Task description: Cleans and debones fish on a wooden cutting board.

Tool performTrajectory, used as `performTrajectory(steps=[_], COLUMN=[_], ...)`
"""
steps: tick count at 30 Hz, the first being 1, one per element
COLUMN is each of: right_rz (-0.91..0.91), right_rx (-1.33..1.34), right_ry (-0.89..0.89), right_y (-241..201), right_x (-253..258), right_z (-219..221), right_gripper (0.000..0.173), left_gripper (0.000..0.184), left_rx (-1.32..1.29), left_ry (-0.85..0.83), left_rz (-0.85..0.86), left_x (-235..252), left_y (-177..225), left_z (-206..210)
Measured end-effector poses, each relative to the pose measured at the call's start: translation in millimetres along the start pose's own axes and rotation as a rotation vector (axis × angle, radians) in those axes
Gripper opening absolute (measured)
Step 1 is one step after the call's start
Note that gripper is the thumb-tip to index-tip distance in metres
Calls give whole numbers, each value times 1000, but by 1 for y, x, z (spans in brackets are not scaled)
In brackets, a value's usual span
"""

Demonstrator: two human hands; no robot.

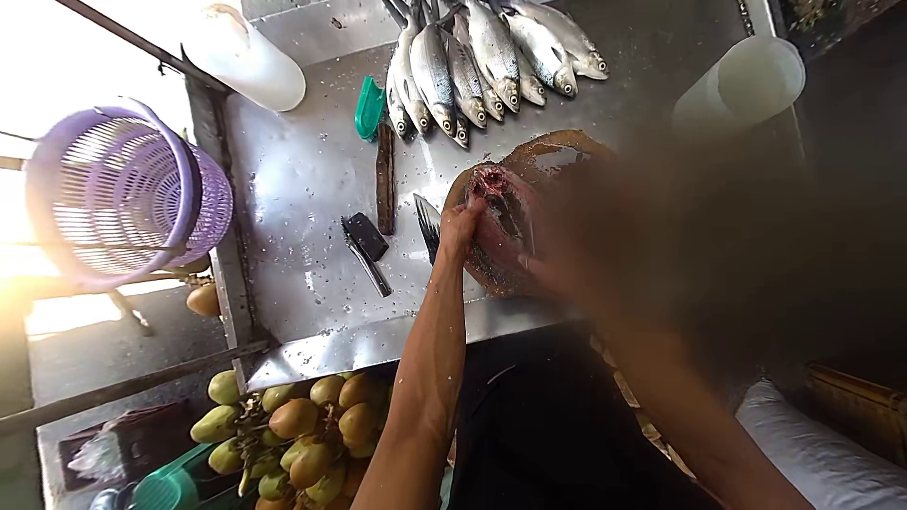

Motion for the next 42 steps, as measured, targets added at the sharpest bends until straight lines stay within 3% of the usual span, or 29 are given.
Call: performTrajectory(steps=[4,12,15,18,20,24,27,30,32,33,34,35,37,38,40,42], right_rz=[-153,-155,-64,96,171,258,171,-155,-393,-454,-437,-294,181,262,173,40], right_rx=[-409,-525,-151,674,1066,1510,1668,1531,1162,952,853,910,1139,1107,829,456], right_ry=[-34,-93,-283,-330,-311,-290,-250,-18,415,630,760,803,653,545,310,185], right_y=[-20,-51,-53,-40,-37,-40,-54,-63,-49,-34,-12,15,56,57,29,0], right_x=[1,22,30,32,30,33,26,19,24,26,34,45,53,46,28,12], right_z=[27,33,34,36,41,39,12,-54,-103,-118,-121,-110,-68,-55,-38,-17], right_gripper=[45,38,35,27,18,27,31,35,27,37,46,43,32,35,47,62], left_gripper=[31,43,44,40,37,28,28,31,29,28,29,30,29,27,23,26], left_rx=[181,427,389,229,142,-17,18,105,87,39,-38,-118,-186,-171,-58,96], left_ry=[57,185,178,79,54,17,51,98,86,56,19,-9,-42,-42,-36,-20], left_rz=[112,176,179,151,114,83,97,122,105,68,29,-6,-30,5,148,254], left_x=[-15,-27,-23,-15,-11,-3,-5,-6,-3,-1,4,6,3,1,-4,-25], left_y=[12,15,16,7,-1,-18,-20,-17,-18,-20,-21,-22,-21,-17,-2,2], left_z=[0,6,0,-8,-9,-5,-5,-6,-7,-7,-6,-5,-3,-3,-2,-3])
Point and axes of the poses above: each hand's wrist, its own x-axis towards the middle knuckle, its own z-axis out of the palm, y = z × x, the point moved 6 cm from there along x, towards the middle knuckle, and after that the axes turned 4 degrees about -z, right-handed, at the moved point
